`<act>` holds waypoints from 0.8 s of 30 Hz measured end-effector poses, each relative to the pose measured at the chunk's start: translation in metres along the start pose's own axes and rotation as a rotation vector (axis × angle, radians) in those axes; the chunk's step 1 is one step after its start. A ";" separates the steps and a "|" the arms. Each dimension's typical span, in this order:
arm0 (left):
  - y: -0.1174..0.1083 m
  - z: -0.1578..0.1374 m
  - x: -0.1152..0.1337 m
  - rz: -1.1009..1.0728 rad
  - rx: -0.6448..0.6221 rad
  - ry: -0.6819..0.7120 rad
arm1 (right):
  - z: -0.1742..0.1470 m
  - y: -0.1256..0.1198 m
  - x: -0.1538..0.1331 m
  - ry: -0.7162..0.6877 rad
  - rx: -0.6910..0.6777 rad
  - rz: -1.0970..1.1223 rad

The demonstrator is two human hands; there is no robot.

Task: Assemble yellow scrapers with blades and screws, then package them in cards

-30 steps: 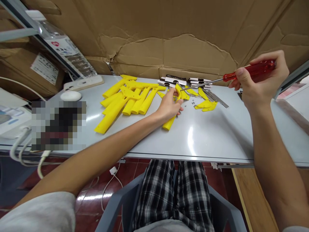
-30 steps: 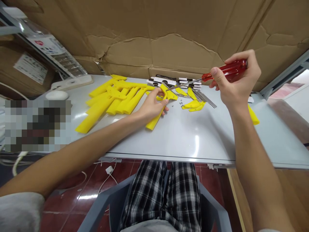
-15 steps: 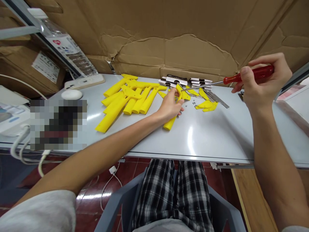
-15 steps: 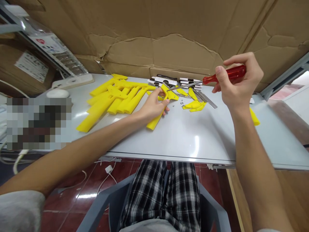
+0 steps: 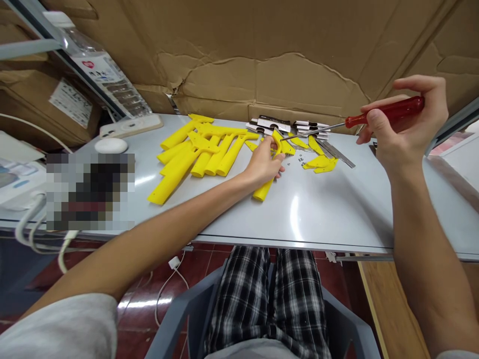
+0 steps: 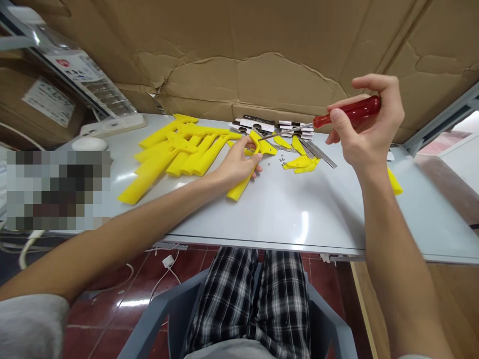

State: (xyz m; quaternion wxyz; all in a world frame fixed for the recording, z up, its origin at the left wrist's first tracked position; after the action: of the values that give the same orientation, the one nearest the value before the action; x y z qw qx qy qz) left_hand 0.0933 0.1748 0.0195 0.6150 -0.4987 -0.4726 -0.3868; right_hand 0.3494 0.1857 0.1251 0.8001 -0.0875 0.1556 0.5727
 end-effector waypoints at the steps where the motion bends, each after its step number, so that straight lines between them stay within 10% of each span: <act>1: 0.000 0.000 0.000 -0.003 0.000 0.003 | 0.000 -0.001 0.000 -0.006 0.013 -0.021; 11: 0.000 0.000 0.001 -0.001 -0.007 0.000 | 0.000 -0.001 0.001 -0.042 0.059 -0.058; 18: -0.002 0.000 0.001 0.015 0.003 -0.015 | 0.003 -0.005 0.029 0.308 -0.235 0.135; 24: 0.000 0.001 -0.001 0.006 0.005 -0.019 | 0.005 -0.011 0.030 0.314 -0.286 0.135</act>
State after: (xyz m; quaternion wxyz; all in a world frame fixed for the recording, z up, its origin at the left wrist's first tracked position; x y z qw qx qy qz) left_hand 0.0928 0.1753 0.0186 0.6127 -0.5024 -0.4780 -0.3791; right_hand 0.3693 0.2103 0.1192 0.7056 -0.2774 0.2010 0.6203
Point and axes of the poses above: each hand's wrist, its own z-axis towards the middle knuckle, its own y-axis out of the palm, x = y × z, the point moved 5 cm from there along z, towards the middle knuckle, and after that the axes turned 12 degrees about x, right-handed, at the moved point
